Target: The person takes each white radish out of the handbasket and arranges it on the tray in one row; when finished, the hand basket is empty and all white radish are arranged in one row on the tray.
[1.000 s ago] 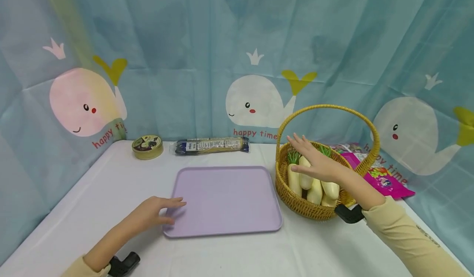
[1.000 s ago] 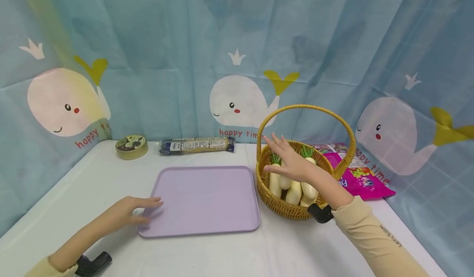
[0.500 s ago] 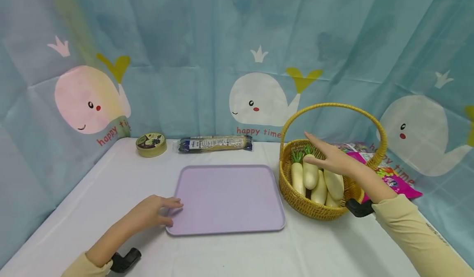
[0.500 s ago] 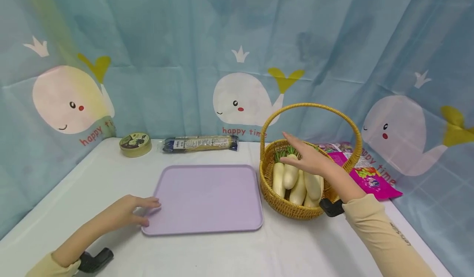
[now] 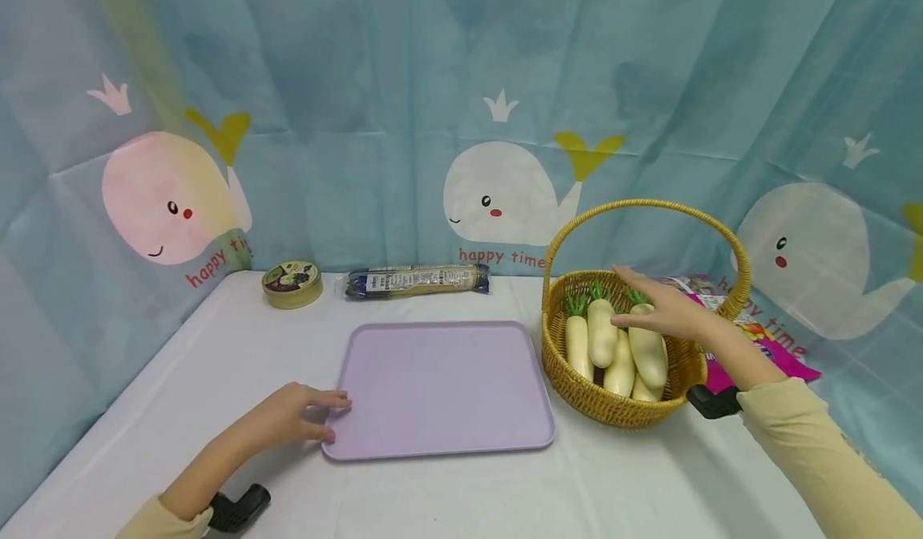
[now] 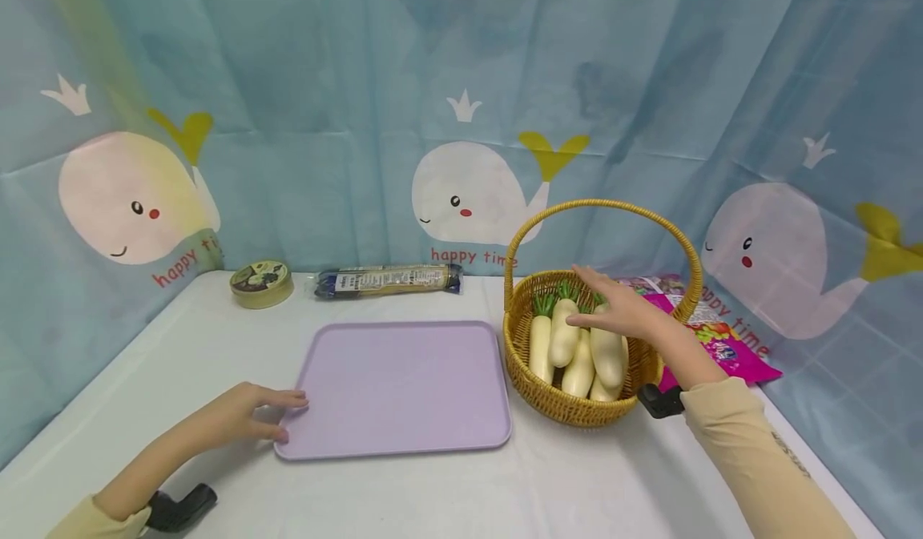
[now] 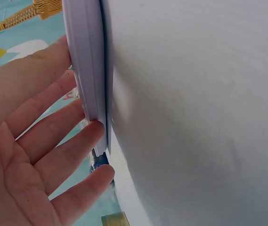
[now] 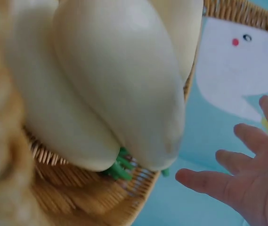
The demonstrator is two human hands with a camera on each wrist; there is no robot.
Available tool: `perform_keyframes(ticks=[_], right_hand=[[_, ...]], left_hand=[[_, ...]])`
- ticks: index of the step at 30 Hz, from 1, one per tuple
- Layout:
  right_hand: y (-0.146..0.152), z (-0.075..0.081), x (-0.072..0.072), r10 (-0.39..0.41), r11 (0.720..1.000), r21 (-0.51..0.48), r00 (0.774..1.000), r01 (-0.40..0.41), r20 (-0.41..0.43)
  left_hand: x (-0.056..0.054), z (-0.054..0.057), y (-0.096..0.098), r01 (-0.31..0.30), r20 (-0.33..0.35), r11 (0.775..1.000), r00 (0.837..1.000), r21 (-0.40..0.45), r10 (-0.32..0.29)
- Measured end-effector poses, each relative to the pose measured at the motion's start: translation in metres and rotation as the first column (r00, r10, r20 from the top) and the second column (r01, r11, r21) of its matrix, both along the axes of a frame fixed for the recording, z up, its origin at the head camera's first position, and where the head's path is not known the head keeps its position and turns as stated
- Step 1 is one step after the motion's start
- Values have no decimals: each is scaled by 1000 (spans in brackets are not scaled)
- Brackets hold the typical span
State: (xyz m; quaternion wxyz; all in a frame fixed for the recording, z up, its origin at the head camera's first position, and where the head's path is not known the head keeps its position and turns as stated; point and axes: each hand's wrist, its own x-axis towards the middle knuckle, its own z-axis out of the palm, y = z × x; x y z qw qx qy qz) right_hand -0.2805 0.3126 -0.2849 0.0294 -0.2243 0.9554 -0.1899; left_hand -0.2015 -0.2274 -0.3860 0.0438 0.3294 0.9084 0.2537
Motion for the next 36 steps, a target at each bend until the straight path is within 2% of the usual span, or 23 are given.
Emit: perform_keyframes(ticks=[4, 11, 15, 26, 36], right_hand=[[8, 1, -4, -5, 999, 33, 1000, 5, -5], [15, 0, -15, -45, 997, 68, 998, 41, 54], [16, 0, -22, -72, 996, 55, 992, 67, 103], [18, -8, -35, -122, 991, 70, 981, 113, 148], [22, -20, -40, -104, 993, 73, 968, 90, 227]], left_hand=[[-2, -6, -4, 29, -54, 999, 998, 19, -28], [1, 3, 1, -38, 59, 999, 998, 1, 38], [2, 4, 3, -45, 72, 999, 996, -4, 45], [4, 7, 2, -41, 91, 999, 995, 3, 41], [2, 2, 1, -46, 125, 999, 991, 11, 44]])
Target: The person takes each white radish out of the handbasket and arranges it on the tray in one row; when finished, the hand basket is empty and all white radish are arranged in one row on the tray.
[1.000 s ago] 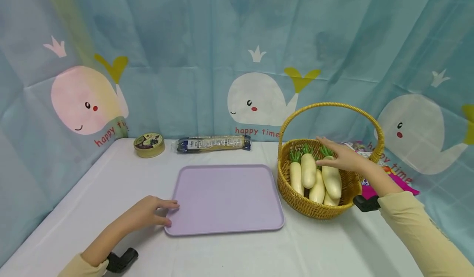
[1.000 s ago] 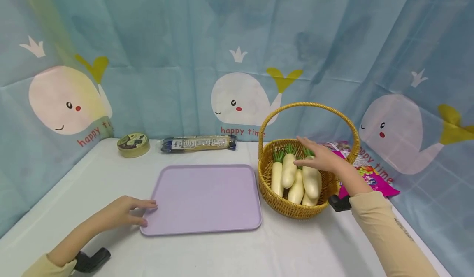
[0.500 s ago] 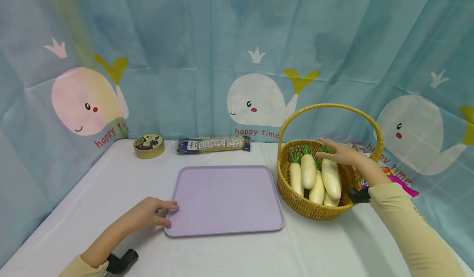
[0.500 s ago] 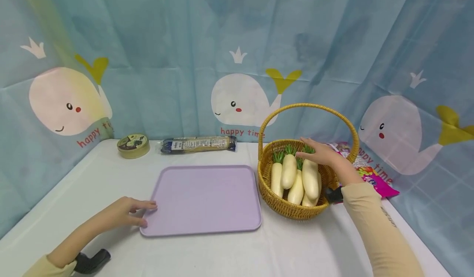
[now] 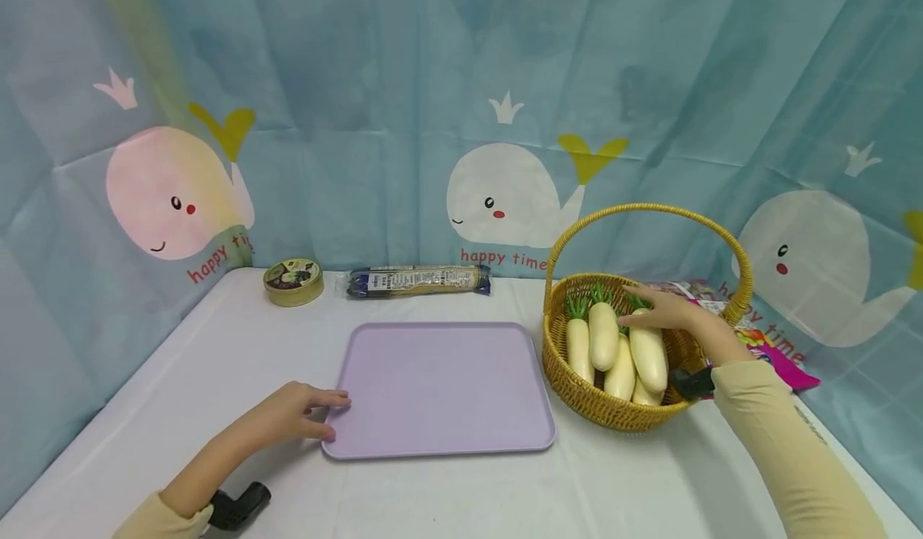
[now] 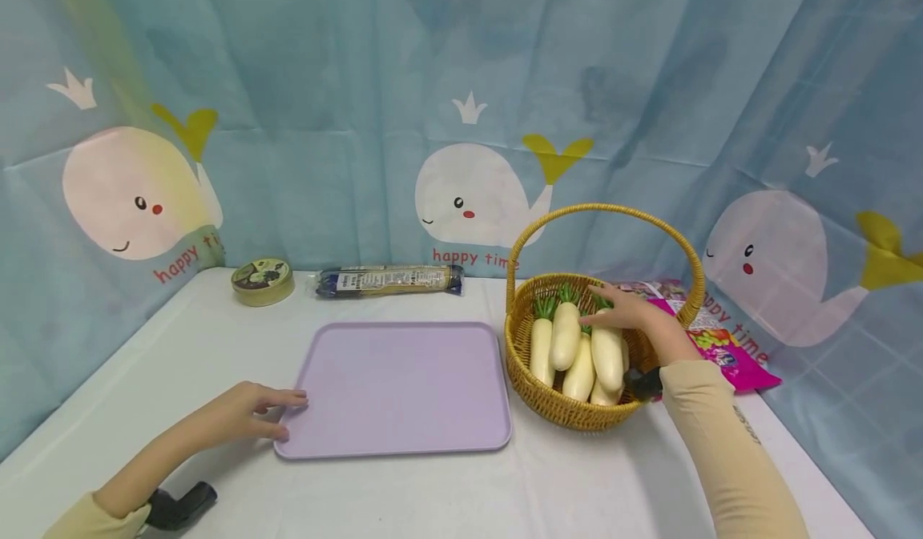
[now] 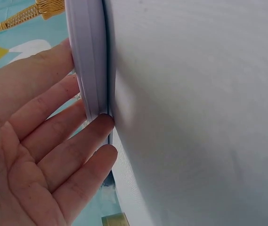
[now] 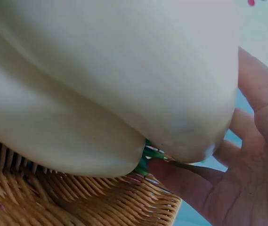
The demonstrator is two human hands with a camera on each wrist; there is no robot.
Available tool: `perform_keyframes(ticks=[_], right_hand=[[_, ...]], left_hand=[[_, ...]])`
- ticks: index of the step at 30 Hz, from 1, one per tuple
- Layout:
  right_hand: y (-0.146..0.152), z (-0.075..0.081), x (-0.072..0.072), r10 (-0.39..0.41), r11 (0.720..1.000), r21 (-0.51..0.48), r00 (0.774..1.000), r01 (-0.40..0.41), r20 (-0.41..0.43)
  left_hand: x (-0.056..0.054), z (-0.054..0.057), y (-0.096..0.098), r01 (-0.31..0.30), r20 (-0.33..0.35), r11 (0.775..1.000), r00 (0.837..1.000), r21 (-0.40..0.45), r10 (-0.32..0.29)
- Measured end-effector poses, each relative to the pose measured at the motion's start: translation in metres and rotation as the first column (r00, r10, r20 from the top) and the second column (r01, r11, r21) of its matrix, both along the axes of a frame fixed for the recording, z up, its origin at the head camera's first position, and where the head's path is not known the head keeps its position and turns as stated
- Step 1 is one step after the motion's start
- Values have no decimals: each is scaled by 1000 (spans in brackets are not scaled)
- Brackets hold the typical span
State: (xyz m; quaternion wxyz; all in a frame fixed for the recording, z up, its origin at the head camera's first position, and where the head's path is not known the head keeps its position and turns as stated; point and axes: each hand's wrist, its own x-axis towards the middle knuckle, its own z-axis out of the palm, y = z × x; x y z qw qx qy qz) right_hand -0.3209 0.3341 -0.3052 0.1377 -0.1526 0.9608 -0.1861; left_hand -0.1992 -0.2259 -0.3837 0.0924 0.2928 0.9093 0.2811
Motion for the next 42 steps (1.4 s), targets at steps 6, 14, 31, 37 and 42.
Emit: perform_keyframes(ticks=[6, 14, 31, 37, 42], right_hand=[[0, 1, 2, -4, 1000, 3, 1000, 4, 17], [0, 1, 4, 1, 1000, -3, 1000, -1, 8], [-4, 5, 14, -13, 1000, -18, 999, 14, 52], [-3, 5, 13, -29, 1000, 1, 1000, 29, 10], [-3, 4, 12, -33, 999, 0, 994, 34, -99]], left_hand=[[1, -1, 0, 6, -11, 1000, 1000, -9, -6], [2, 0, 1, 9, -29, 1000, 1000, -12, -9], [1, -3, 1, 19, -41, 1000, 999, -6, -19], [1, -3, 1, 21, -47, 1000, 999, -10, -21], [1, -2, 1, 22, -43, 1000, 999, -8, -22]])
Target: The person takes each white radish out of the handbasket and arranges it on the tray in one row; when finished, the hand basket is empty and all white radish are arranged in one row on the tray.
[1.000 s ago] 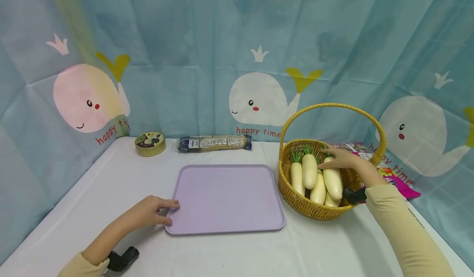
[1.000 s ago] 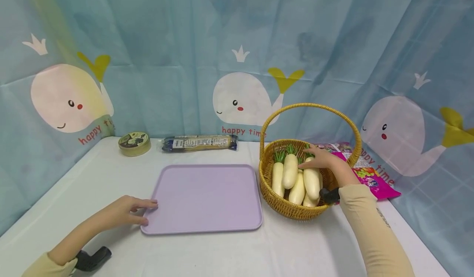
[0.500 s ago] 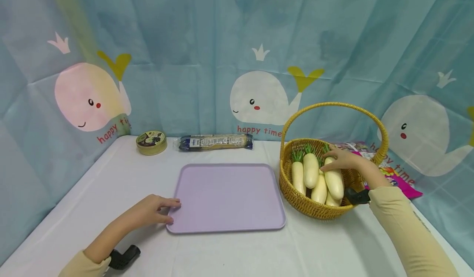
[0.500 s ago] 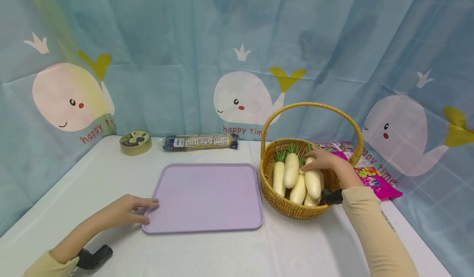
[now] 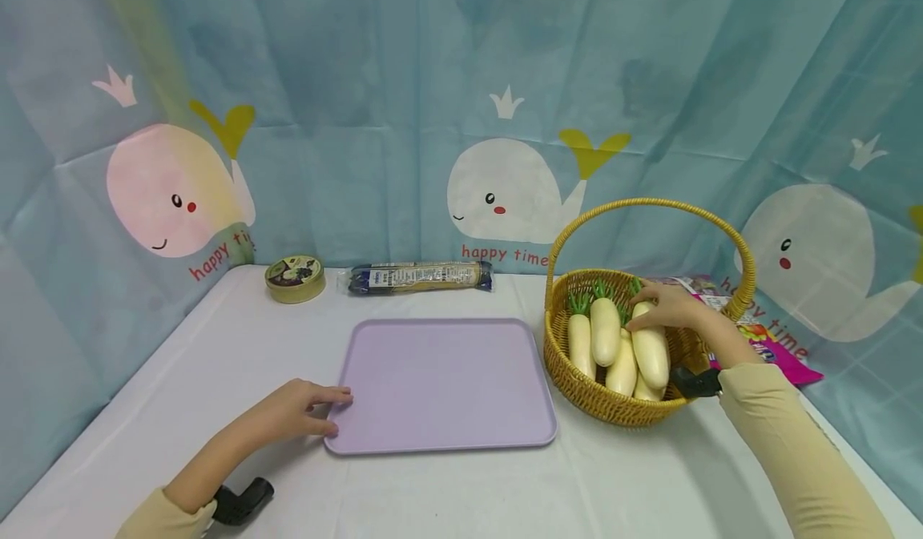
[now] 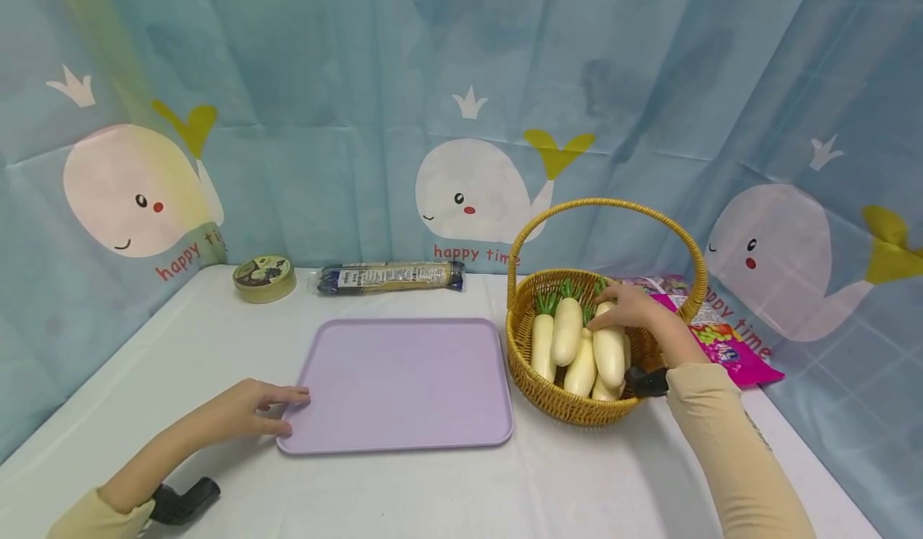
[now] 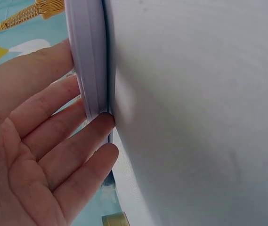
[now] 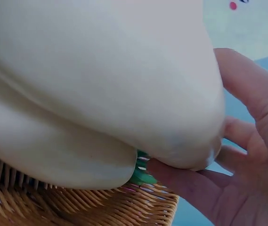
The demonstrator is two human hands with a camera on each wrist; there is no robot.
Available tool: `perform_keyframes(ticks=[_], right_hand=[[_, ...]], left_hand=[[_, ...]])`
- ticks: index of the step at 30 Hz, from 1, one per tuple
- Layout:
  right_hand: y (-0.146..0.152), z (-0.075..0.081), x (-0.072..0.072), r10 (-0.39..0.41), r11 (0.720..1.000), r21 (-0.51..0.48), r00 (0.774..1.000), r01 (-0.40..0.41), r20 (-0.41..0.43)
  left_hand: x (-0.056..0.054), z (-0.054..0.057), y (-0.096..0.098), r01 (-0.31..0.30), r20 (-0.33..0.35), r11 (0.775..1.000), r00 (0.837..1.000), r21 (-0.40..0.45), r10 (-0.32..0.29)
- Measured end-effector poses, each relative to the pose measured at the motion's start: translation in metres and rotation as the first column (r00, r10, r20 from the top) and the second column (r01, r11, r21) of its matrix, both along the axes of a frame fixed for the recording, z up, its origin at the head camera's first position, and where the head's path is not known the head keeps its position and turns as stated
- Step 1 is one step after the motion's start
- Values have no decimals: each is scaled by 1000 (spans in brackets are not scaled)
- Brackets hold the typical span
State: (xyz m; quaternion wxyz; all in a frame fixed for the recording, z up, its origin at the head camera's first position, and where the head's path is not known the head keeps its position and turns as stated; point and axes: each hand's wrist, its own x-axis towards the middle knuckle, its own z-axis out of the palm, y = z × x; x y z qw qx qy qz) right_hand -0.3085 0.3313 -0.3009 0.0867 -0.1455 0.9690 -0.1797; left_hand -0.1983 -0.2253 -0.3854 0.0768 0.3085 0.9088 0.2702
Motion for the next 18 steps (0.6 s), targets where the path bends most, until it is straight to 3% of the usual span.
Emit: perform_keyframes(ticks=[3, 10, 18], right_hand=[[1, 1, 0, -15, 1000, -24, 1000, 14, -23], [5, 6, 2, -20, 994, -109, 1000, 21, 15], [3, 17, 11, -51, 977, -204, 998, 56, 31]], left_hand=[[-1, 0, -1, 4, 10, 1000, 1000, 21, -4], [-7, -7, -12, 15, 158, 978, 986, 206, -49], [-8, -6, -12, 20, 169, 977, 984, 211, -56]])
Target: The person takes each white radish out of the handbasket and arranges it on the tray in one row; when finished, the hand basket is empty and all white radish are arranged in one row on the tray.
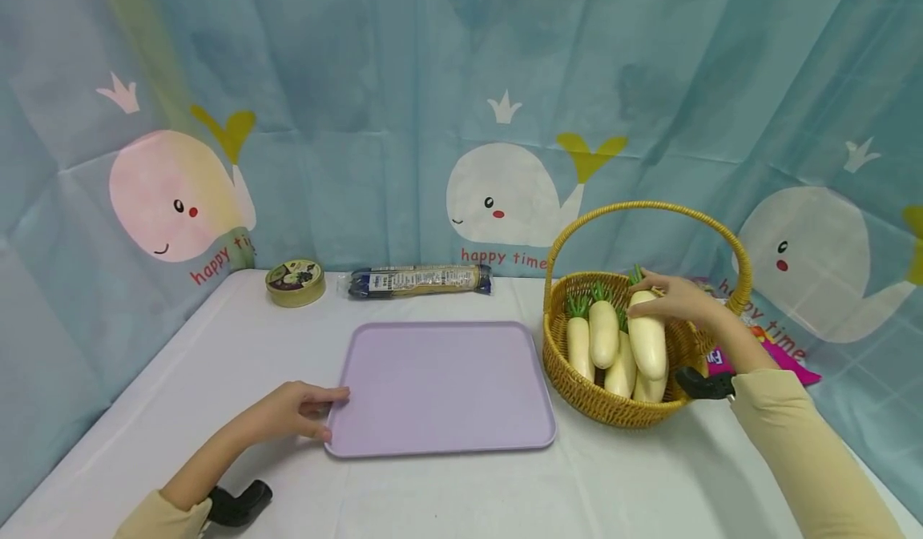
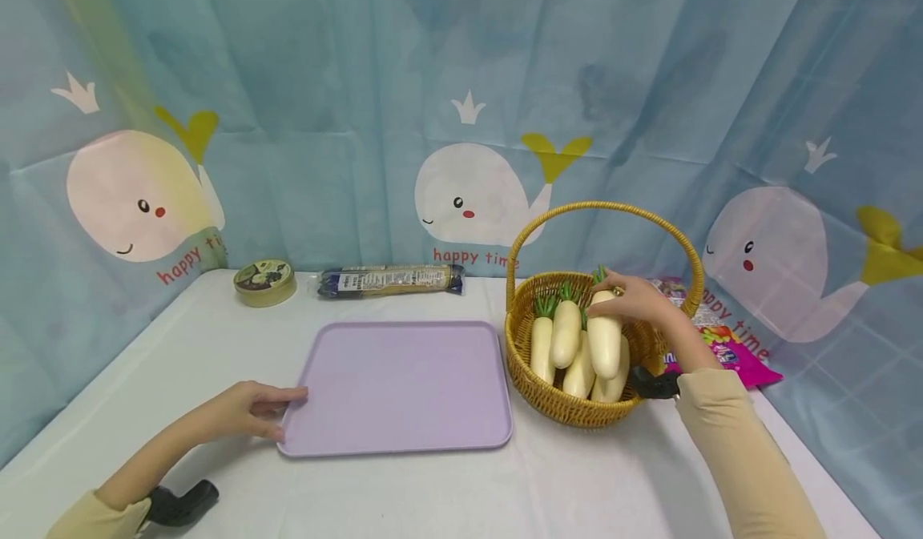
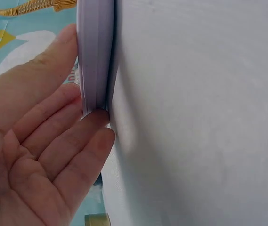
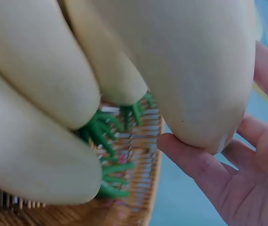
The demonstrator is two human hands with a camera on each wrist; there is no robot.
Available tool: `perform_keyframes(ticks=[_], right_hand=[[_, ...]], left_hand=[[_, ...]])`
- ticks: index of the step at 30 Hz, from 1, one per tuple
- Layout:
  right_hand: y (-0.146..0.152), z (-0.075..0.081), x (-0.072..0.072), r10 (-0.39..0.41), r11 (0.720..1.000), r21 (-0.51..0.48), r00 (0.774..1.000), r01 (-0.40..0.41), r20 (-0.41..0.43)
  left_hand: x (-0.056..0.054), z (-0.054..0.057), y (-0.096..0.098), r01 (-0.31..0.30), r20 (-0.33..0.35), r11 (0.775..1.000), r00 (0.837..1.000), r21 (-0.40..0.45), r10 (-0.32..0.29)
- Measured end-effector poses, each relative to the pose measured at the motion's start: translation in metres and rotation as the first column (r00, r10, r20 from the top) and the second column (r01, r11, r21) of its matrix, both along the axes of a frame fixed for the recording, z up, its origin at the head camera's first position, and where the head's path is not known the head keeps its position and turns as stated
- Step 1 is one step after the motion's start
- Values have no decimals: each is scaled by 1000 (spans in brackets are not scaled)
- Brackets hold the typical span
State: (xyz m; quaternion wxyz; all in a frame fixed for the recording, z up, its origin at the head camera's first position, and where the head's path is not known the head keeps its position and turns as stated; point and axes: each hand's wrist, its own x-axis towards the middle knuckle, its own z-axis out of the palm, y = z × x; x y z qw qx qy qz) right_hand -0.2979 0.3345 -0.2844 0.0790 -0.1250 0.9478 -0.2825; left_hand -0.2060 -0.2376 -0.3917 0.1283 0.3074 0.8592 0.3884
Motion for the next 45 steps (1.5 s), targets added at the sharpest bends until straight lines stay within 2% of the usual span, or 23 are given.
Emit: perform_keyframes(ticks=[7, 16, 25, 29, 36, 39, 45], right_hand=[[-14, 10, 13, 25, 996, -88, 1000, -25, 2], [-27, 13, 23, 38, 985, -170, 999, -38, -4], [-32, 15, 34, -3, 979, -205, 1000, 0, -16], [-38, 15, 42, -6, 967, -256, 1000, 6, 2], [-59, 17, 58, -1, 961, -276, 1000, -2, -11], [-68, 18, 63, 23, 949, -316, 1000, -21, 0], [-83, 15, 69, 51, 941, -332, 998, -59, -33]], left_hand=[[4, 1, 3, -2, 7, 1000, 1000, 2, 2], [6, 1, 4, 6, 11, 1000, 1000, 3, -7], [0, 0, 0, 25, 4, 999, 1000, 25, -25], [-2, 1, 4, 38, -1, 999, 999, 31, -38], [1, 3, 2, 1, 23, 1000, 1000, 13, -2], [3, 2, 0, -4, 9, 1000, 1000, 3, 4], [4, 2, 1, -7, -8, 1000, 1000, -6, 7]])
